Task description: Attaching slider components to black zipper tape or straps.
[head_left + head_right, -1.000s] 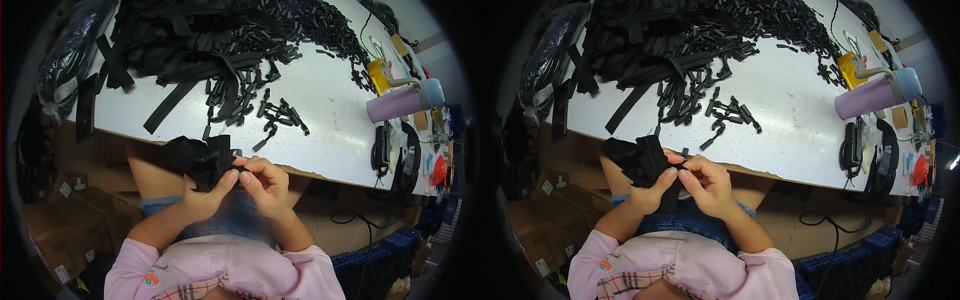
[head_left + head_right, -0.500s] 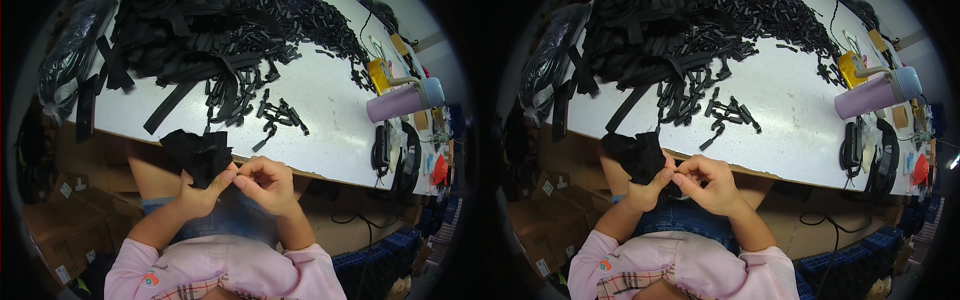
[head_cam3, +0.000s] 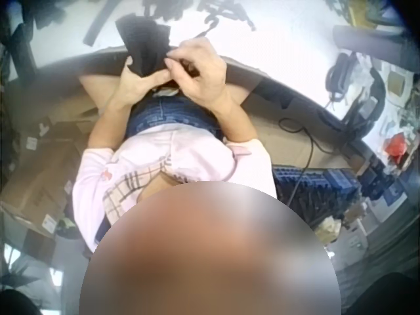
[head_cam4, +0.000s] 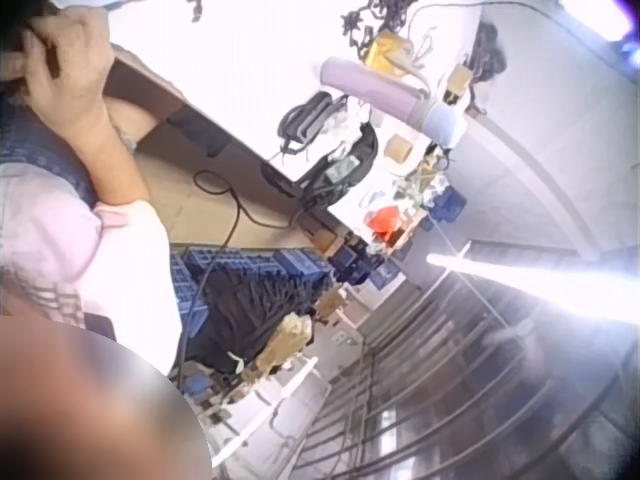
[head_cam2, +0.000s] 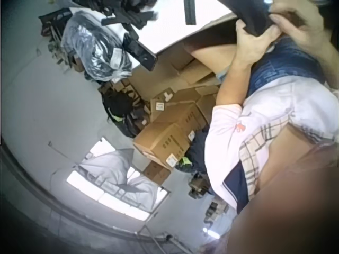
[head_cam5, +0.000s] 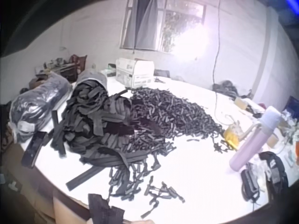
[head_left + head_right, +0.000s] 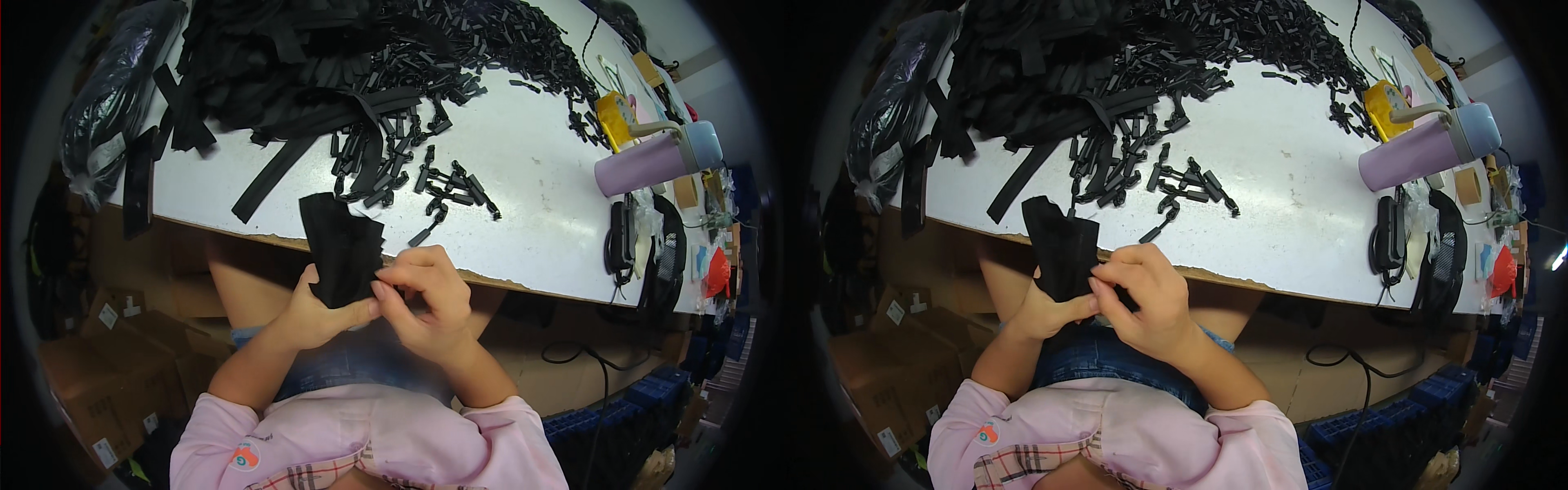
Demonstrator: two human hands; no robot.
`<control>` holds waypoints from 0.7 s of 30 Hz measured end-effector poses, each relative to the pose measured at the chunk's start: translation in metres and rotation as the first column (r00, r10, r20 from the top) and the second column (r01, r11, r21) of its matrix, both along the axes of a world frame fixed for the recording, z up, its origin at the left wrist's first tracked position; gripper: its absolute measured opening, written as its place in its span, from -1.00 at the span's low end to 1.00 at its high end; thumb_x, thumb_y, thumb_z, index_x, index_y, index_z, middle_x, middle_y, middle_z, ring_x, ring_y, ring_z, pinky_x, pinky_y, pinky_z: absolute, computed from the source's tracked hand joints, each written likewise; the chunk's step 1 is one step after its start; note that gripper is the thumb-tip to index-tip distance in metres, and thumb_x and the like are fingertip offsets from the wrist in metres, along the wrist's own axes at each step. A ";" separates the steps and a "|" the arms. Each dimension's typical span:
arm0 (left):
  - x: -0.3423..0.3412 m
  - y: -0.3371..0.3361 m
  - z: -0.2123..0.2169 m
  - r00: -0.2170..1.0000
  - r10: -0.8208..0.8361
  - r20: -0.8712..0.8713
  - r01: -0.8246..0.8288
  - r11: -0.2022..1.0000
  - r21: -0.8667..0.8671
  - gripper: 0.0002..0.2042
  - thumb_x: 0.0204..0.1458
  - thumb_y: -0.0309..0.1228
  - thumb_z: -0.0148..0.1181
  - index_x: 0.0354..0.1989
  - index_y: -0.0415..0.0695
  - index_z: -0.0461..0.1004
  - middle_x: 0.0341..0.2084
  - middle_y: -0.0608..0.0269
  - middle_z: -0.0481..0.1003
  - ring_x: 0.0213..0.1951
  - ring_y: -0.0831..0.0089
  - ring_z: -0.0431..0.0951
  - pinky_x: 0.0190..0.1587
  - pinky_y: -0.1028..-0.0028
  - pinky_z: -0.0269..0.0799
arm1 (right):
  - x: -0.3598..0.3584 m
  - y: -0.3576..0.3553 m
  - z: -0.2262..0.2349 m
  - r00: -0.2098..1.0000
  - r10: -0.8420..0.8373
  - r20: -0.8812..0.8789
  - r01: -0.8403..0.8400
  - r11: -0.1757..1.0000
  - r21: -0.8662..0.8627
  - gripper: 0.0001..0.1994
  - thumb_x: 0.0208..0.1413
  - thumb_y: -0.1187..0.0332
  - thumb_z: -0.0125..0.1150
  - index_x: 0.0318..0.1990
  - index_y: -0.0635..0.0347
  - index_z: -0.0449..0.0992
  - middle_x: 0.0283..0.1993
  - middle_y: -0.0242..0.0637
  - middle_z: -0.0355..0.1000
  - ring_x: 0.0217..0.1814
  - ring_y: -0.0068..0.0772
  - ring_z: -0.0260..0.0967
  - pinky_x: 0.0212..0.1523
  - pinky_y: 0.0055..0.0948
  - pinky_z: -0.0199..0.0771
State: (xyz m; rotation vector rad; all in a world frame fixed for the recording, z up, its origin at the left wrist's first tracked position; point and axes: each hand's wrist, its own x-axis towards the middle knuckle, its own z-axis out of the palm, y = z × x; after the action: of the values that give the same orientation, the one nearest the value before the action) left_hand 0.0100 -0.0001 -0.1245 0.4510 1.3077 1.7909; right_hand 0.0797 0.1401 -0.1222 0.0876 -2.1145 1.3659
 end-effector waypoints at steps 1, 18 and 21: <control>0.000 0.002 -0.001 1.000 0.001 0.001 -0.001 1.000 0.001 -0.76 -0.19 -0.47 0.22 -0.31 -0.20 0.38 -0.50 0.37 0.39 -0.46 0.70 0.35 -0.46 0.69 0.27 | 0.003 0.001 0.000 0.995 0.069 0.067 -0.059 0.987 -0.152 -0.79 -0.27 0.58 0.20 -0.37 0.25 0.41 -0.41 -0.29 0.29 -0.59 -0.60 0.16 -0.63 -0.68 0.19; 0.011 0.014 0.006 0.896 0.285 -0.340 -0.273 0.958 0.086 -0.92 -0.13 -0.53 0.15 -0.44 -0.18 0.40 -0.59 0.35 0.35 -0.53 0.64 0.34 -0.51 0.65 0.27 | 0.011 0.004 -0.003 0.952 0.249 0.176 -0.139 0.868 -0.476 -0.93 -0.08 0.55 0.08 -0.40 0.35 0.37 -0.56 -0.39 0.32 -0.58 -0.76 0.20 -0.59 -0.80 0.22; 0.005 0.011 0.004 0.600 0.230 -0.766 -0.228 0.967 0.112 -0.87 -0.19 -0.57 0.18 -0.40 -0.15 0.44 -0.56 0.29 0.37 -0.50 0.56 0.39 -0.48 0.62 0.30 | 0.014 0.005 -0.001 0.898 0.407 0.165 -0.118 0.585 -0.802 -0.94 -0.08 0.54 0.10 -0.42 0.33 0.37 -0.59 -0.38 0.31 -0.61 -0.76 0.19 -0.64 -0.78 0.18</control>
State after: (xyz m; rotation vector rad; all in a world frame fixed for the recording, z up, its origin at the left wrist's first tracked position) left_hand 0.0147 0.0108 -0.1209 1.2127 2.0291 1.8676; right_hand 0.0938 0.1449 -0.1233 -0.2090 -1.5739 2.5463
